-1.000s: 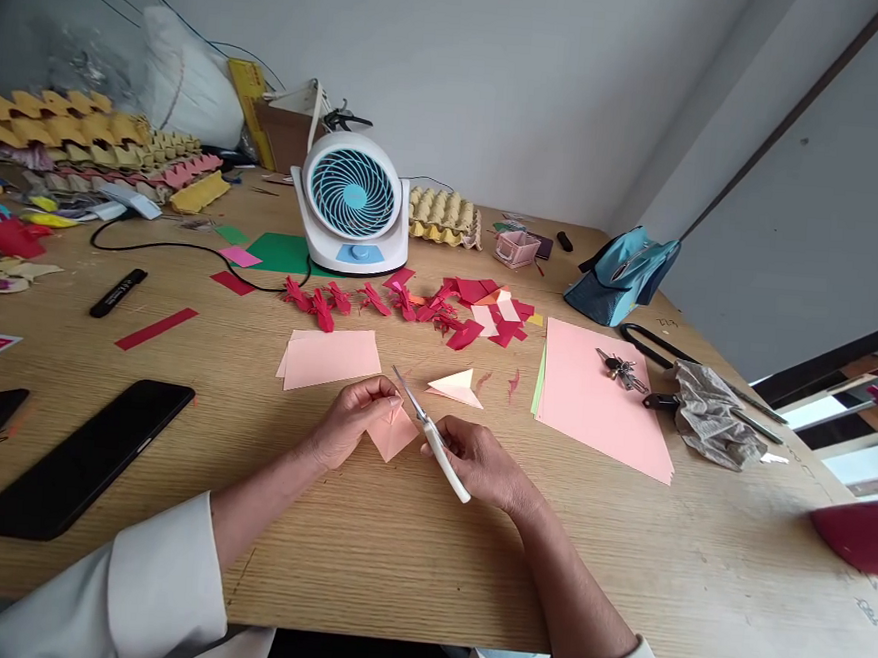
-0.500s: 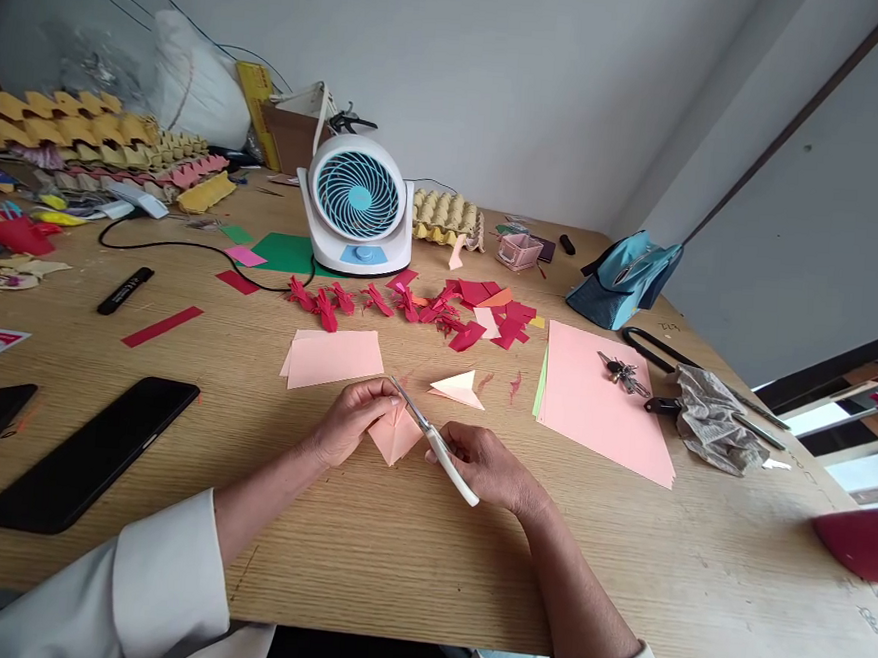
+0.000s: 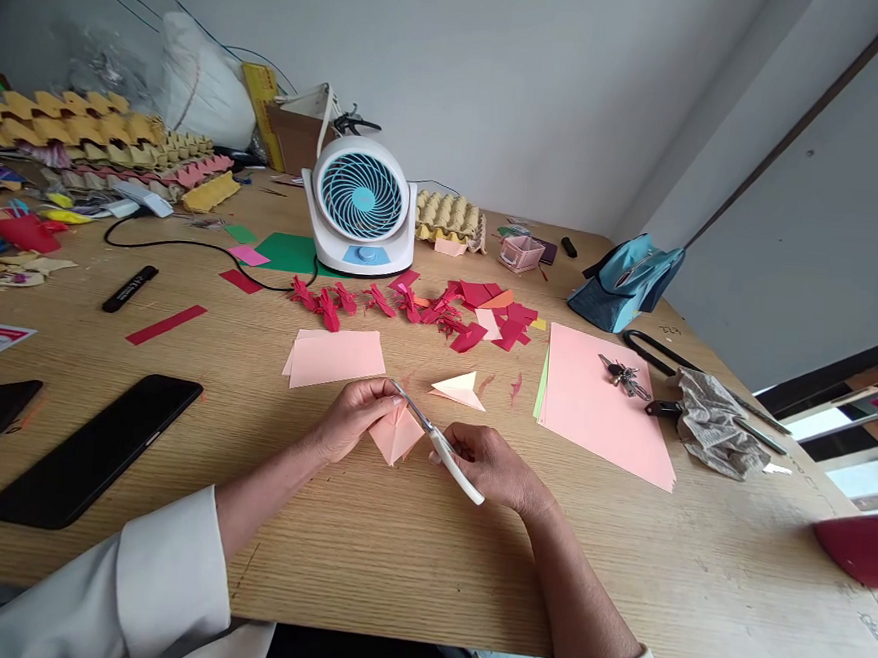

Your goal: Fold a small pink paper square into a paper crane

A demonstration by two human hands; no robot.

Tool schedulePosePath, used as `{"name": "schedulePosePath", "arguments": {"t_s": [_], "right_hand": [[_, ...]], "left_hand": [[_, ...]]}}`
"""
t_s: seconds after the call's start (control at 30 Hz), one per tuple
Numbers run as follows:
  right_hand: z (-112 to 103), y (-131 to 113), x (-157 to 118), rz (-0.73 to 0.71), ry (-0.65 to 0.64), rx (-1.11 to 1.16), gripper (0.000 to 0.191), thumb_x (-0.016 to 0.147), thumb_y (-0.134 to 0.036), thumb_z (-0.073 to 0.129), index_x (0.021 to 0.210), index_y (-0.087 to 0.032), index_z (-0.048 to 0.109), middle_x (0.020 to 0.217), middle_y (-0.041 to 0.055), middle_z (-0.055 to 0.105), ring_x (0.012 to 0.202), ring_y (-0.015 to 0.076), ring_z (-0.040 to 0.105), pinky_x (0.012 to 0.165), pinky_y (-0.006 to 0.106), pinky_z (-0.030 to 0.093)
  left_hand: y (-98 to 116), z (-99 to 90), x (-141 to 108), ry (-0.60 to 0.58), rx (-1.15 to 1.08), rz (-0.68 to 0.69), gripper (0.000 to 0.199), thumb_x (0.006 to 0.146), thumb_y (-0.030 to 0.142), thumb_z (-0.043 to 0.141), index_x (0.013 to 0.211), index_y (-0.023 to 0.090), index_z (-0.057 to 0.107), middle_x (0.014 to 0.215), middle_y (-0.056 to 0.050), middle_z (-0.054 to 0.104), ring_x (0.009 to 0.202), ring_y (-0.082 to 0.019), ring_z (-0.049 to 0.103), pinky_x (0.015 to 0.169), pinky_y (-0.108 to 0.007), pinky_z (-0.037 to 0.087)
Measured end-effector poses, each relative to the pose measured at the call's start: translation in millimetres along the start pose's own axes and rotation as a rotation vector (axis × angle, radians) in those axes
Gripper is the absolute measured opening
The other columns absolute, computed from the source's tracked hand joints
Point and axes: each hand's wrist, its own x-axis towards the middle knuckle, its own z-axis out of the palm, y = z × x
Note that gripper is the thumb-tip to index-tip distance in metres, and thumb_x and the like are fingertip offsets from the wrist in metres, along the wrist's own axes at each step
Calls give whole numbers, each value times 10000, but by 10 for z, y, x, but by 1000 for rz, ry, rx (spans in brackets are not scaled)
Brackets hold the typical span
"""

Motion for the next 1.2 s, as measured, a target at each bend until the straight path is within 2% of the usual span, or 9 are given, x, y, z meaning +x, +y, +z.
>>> {"name": "schedulePosePath", "arguments": {"t_s": [0.4, 0.83, 1.2], "right_hand": [[-12, 50, 3, -3, -5, -15, 296, 846, -437, 624, 714, -179, 558, 651, -12, 530, 572, 121, 471, 520, 256, 372], [-38, -17, -17, 25, -23, -48, 323, 840, -472, 608, 770, -157, 609, 621, -16, 516, 551, 110, 447, 501, 247, 342], [-18, 71, 10, 31, -61, 1, 330, 863, -469, 605, 736, -177, 519, 683, -10, 511, 609, 125, 503, 549, 256, 390]], "left_hand": [[8, -21, 2, -21, 0, -5, 237, 708, 372, 674, 673, 145, 615, 633, 18, 557, 617, -109, 462, 606, -241, 342], [8, -11, -12, -14, 14, -33, 266, 726, 390, 659, 662, 144, 580, 618, 26, 516, 613, -101, 437, 608, -237, 328], [33, -8, -5, -13, 25, -18, 216, 712, 352, 645, 686, 140, 617, 643, 24, 552, 631, -105, 461, 629, -233, 350]]}}
